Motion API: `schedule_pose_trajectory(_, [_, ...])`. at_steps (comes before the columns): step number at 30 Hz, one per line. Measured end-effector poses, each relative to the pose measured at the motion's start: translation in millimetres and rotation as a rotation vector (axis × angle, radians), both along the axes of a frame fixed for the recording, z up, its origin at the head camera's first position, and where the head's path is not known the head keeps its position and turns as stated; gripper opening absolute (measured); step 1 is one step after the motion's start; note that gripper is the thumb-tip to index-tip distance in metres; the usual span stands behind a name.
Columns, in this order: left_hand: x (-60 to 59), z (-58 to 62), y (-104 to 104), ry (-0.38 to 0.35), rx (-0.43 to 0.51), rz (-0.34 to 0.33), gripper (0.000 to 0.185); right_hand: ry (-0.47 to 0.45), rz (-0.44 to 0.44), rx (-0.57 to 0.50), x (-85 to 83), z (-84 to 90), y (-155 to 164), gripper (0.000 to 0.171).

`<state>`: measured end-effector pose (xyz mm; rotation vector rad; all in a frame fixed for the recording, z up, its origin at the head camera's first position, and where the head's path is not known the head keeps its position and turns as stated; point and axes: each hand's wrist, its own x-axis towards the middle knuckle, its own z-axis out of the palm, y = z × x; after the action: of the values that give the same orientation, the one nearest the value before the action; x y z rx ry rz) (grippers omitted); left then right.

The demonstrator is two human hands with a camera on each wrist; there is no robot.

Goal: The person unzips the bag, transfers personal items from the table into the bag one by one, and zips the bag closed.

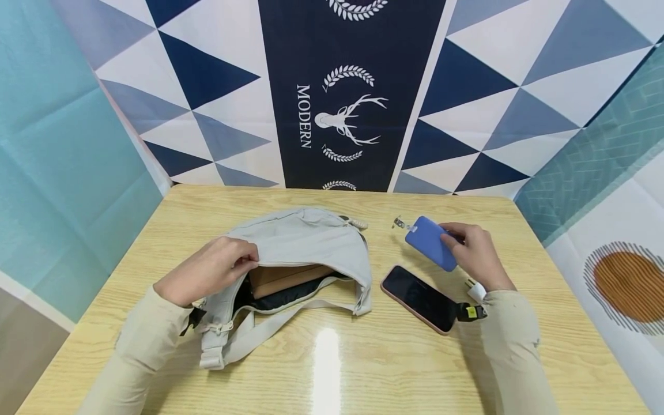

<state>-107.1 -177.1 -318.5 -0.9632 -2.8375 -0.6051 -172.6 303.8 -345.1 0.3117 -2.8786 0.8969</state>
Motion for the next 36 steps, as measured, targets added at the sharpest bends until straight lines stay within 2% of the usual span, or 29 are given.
schedule_pose_trajectory(10, [0.8, -0.2, -1.5, 0.001, 0.001, -0.006, 0.016, -0.050, 0.042, -0.034, 16.1, 10.6, -10.6, 0.035])
schedule_pose_trajectory(15, [1.4, 1.1, -3.0, -0.001, 0.002, -0.001, 0.016, -0.081, 0.077, -0.093, 29.2, 16.7, -16.4, 0.035])
schedule_pose_trajectory(18, [1.3, 2.2, -2.5, -0.001, 0.004, -0.002, 0.016, -0.132, 0.105, -0.153, 39.6, 17.3, -20.6, 0.036])
schedule_pose_trajectory(23, [0.0, 2.9, -1.7, 0.012, 0.003, -0.009, 0.016, -0.216, 0.120, -0.268, 60.9, 12.0, -30.9, 0.038])
schedule_pose_trajectory(30, [0.6, 4.2, -2.0, 0.029, -0.014, -0.004, 0.016, -0.354, 0.097, -0.405, 88.7, -1.8, -56.3, 0.040])
schedule_pose_trajectory(36, [1.6, 6.1, -1.6, 0.038, -0.028, -0.003, 0.016, -0.460, 0.148, -0.519, 103.3, -10.9, -74.1, 0.038])
